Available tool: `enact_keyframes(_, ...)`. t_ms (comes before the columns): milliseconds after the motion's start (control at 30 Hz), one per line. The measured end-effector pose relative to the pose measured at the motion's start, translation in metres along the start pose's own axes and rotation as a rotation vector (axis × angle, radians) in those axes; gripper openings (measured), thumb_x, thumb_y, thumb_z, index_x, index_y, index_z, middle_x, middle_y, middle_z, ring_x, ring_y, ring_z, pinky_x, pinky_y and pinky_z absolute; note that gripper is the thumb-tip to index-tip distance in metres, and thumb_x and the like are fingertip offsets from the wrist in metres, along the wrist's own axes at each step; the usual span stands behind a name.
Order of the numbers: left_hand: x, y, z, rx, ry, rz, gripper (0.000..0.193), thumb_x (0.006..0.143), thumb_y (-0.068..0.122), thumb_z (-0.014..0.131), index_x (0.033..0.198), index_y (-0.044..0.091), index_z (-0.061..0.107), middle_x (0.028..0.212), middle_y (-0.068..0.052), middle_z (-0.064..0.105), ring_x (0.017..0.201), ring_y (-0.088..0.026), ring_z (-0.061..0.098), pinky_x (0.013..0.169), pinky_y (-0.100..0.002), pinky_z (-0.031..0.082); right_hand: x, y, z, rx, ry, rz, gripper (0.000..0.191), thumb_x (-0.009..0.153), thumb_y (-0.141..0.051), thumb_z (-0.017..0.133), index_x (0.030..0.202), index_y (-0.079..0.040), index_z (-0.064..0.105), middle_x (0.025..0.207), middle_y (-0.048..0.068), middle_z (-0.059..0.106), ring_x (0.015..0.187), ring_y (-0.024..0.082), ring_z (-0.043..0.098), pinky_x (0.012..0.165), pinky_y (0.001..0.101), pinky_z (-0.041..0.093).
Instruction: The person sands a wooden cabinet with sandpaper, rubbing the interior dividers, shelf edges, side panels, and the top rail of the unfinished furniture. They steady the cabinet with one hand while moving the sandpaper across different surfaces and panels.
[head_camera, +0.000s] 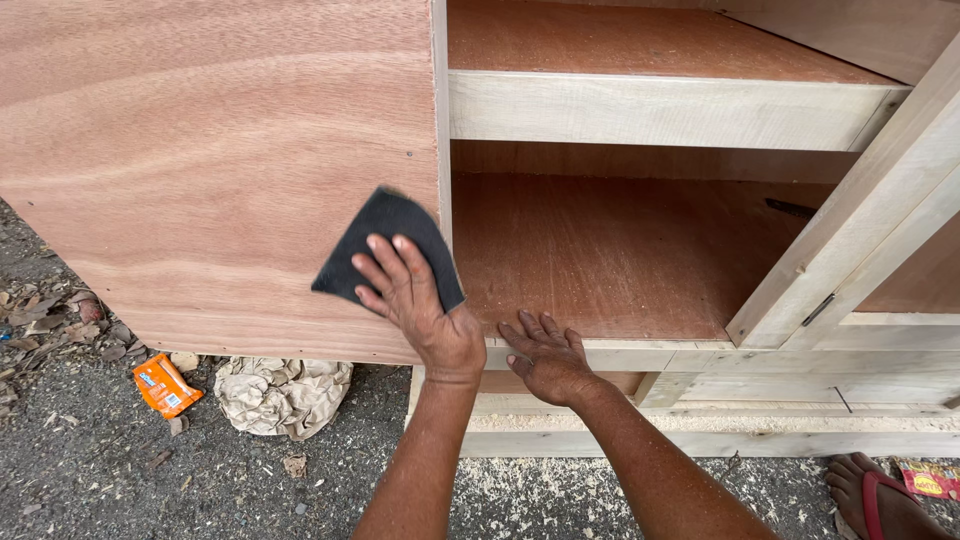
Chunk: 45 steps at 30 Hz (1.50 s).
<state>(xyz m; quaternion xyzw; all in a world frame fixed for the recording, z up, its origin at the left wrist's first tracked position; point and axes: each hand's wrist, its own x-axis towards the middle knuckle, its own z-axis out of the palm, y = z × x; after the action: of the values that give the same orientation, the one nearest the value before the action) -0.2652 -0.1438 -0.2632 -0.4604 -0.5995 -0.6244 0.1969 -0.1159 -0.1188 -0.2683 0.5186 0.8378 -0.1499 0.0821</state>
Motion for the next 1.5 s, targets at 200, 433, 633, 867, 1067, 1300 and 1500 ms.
enact_keyframes(200, 0.006, -0.006, -0.024, 0.225, -0.265, 0.441, 0.071, 0.097, 0.013, 0.057, 0.163, 0.031, 0.035, 0.175, 0.001, 0.017, 0.162, -0.025, -0.004, 0.127, -0.06, -0.014, 0.006, -0.001, 0.003, -0.014, -0.029, 0.047, 0.061, 0.106, -0.053, 0.029, 0.163, -0.038, 0.011, 0.175, -0.007, -0.008, 0.16, 0.018, -0.011, 0.13, 0.0509, -0.005)
enact_keyframes(433, 0.025, -0.004, -0.033, 0.237, -0.356, 0.526, 0.079, 0.089, 0.017, 0.066, 0.162, 0.028, 0.037, 0.173, 0.005, 0.022, 0.161, -0.024, 0.001, 0.126, -0.061, -0.01, 0.009, 0.001, 0.003, -0.008, -0.019, 0.056, 0.064, 0.104, -0.053, 0.032, 0.163, -0.044, 0.009, 0.174, -0.005, -0.004, 0.16, 0.02, -0.009, 0.13, 0.0507, -0.004)
enact_keyframes(633, 0.071, 0.036, -0.024, 0.521, -0.256, 0.548, 0.087, 0.086, 0.009, 0.059, 0.167, 0.031, 0.033, 0.174, 0.008, 0.017, 0.162, -0.022, 0.001, 0.129, -0.058, -0.008, 0.009, -0.001, -0.002, -0.029, -0.017, 0.046, 0.061, 0.106, -0.053, 0.029, 0.163, -0.042, 0.011, 0.174, -0.006, -0.004, 0.16, 0.021, -0.007, 0.13, 0.0524, -0.002)
enact_keyframes(867, 0.043, 0.023, -0.071, 0.729, -0.667, 0.868, 0.071, 0.096, 0.032, 0.043, 0.163, 0.014, 0.028, 0.174, 0.001, 0.011, 0.159, -0.016, 0.003, 0.127, -0.047, -0.005, 0.01, -0.003, -0.007, -0.054, -0.048, 0.078, 0.062, 0.104, -0.054, 0.028, 0.163, -0.041, 0.015, 0.175, -0.006, -0.003, 0.16, 0.021, -0.007, 0.13, 0.0534, 0.001)
enact_keyframes(1067, 0.11, 0.069, -0.035, 0.832, -0.438, 0.762, 0.071, 0.096, 0.024, 0.042, 0.164, 0.016, 0.025, 0.174, -0.002, 0.008, 0.159, -0.019, -0.004, 0.127, -0.049, -0.011, 0.013, 0.003, -0.004, 0.035, -0.061, 0.086, 0.061, 0.104, -0.056, 0.021, 0.163, -0.04, 0.017, 0.174, -0.008, -0.001, 0.16, 0.019, -0.006, 0.131, 0.0522, 0.0)
enact_keyframes(1300, 0.107, 0.069, -0.08, 0.836, -0.674, 0.989, 0.07, 0.095, 0.032, 0.042, 0.16, 0.008, 0.031, 0.172, -0.009, 0.013, 0.158, -0.024, -0.003, 0.124, -0.049, -0.013, 0.021, -0.012, -0.058, 0.885, 0.058, 0.159, 0.067, 0.103, -0.06, 0.024, 0.16, -0.026, 0.033, 0.162, 0.01, 0.042, 0.153, 0.028, 0.036, 0.125, 0.0503, 0.031)
enact_keyframes(1500, 0.183, 0.103, -0.05, 0.863, -0.369, 0.907, 0.066, 0.098, 0.031, 0.04, 0.161, 0.011, 0.036, 0.173, -0.007, 0.017, 0.159, -0.023, -0.001, 0.125, -0.05, -0.011, 0.0, -0.04, -0.15, 1.559, 0.446, -0.168, 0.076, 0.103, -0.057, 0.013, 0.154, -0.006, 0.038, 0.155, 0.019, 0.048, 0.147, 0.032, 0.042, 0.123, 0.0488, 0.03)
